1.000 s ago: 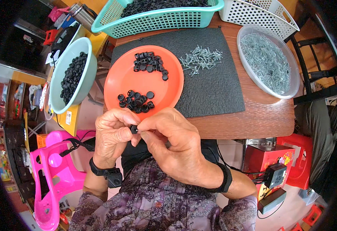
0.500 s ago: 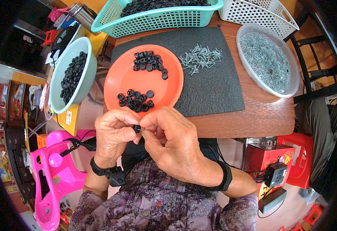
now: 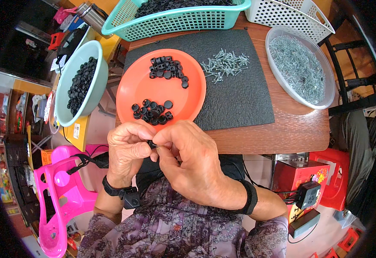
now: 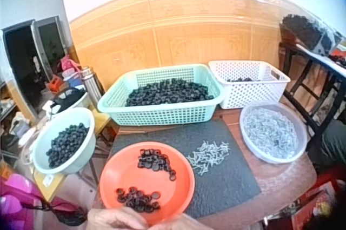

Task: Assembling small black plastic components by manually inserting metal pins.

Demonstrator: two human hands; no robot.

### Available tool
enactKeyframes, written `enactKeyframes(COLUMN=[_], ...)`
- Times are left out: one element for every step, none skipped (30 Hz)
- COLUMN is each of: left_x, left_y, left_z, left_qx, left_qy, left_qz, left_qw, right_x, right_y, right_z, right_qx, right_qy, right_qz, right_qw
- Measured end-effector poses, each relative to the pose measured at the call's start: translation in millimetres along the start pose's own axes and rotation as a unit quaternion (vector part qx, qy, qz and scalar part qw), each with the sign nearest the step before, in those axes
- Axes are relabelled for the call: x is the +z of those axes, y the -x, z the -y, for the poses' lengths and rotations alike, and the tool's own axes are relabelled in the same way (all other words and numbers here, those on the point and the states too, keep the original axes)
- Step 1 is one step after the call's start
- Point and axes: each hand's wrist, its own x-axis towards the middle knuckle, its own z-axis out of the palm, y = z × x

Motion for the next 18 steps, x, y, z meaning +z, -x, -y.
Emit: enactKeyframes(left_x=[0.2, 0.4, 0.6, 0.6, 0.6, 0.7, 0.7, 0.7, 0.8, 0.8, 0.8, 0.6, 0.4, 0.3, 0.2, 0.2, 0.2, 0.2], left_y=[0.0, -0.1, 0.2, 0.5, 0.9, 1.3, 1.6, 1.8, 2.1, 2.2, 2.3, 2.3, 2.2, 2.2, 2.2, 2.2, 2.2, 2.3], left_z=[0.6, 1.4, 1.8, 2.1, 2.2, 2.4, 2.6, 2.9, 3.2, 3.6, 3.9, 4.0, 4.1, 4.3, 4.5, 4.7, 4.9, 4.8], left_qx=[-0.002, -0.006, -0.005, -0.008, -0.011, -0.011, -0.010, -0.011, -0.010, -0.013, -0.018, -0.016, -0.015, -0.014, -0.014, -0.012, -0.012, -0.011], left_qy=[0.013, 0.022, 0.026, 0.032, 0.039, 0.038, 0.041, 0.041, 0.043, 0.049, 0.054, 0.056, 0.052, 0.046, 0.049, 0.046, 0.041, 0.043], left_qz=[0.000, -0.003, 0.000, -0.003, -0.006, -0.006, -0.005, -0.007, -0.005, -0.007, -0.012, -0.009, -0.009, -0.012, -0.009, -0.012, -0.018, -0.015], left_qw=[1.000, 1.000, 1.000, 0.999, 0.999, 0.999, 0.999, 0.999, 0.999, 0.999, 0.998, 0.998, 0.998, 0.999, 0.999, 0.999, 0.999, 0.999], right_x=[0.1, -0.1, 0.0, 0.4, 0.9, 1.4, 1.9, 2.5, 2.8, 2.7, 2.4, 2.1, 1.9, 1.8, 1.6, 1.4, 1.3, 1.2], right_y=[0.1, 0.3, 0.3, -0.1, -0.5, -0.8, -0.9, -0.9, -0.9, -0.7, -0.4, -0.2, -0.3, -0.5, -0.6, -0.6, -0.5, -0.3], right_z=[0.1, 0.1, 0.0, -0.4, -0.8, -1.0, -1.1, -1.1, -1.2, -1.1, -0.9, -0.8, -1.0, -1.5, -2.0, -2.2, -2.6, -2.9], right_qx=[0.001, -0.005, -0.011, -0.010, -0.017, -0.023, -0.023, -0.017, -0.011, -0.011, -0.004, 0.002, 0.002, 0.000, -0.003, -0.003, -0.003, -0.004], right_qy=[0.000, 0.004, 0.008, 0.008, 0.008, 0.008, 0.007, 0.001, -0.005, -0.005, -0.006, -0.006, -0.007, -0.002, 0.003, 0.003, 0.004, 0.004], right_qz=[-0.001, -0.003, -0.006, -0.006, -0.009, -0.012, -0.012, -0.013, -0.014, -0.014, -0.014, -0.015, -0.015, -0.012, -0.008, -0.008, -0.005, -0.001], right_qw=[1.000, 1.000, 1.000, 1.000, 1.000, 1.000, 1.000, 1.000, 1.000, 1.000, 1.000, 1.000, 1.000, 1.000, 1.000, 1.000, 1.000, 1.000])
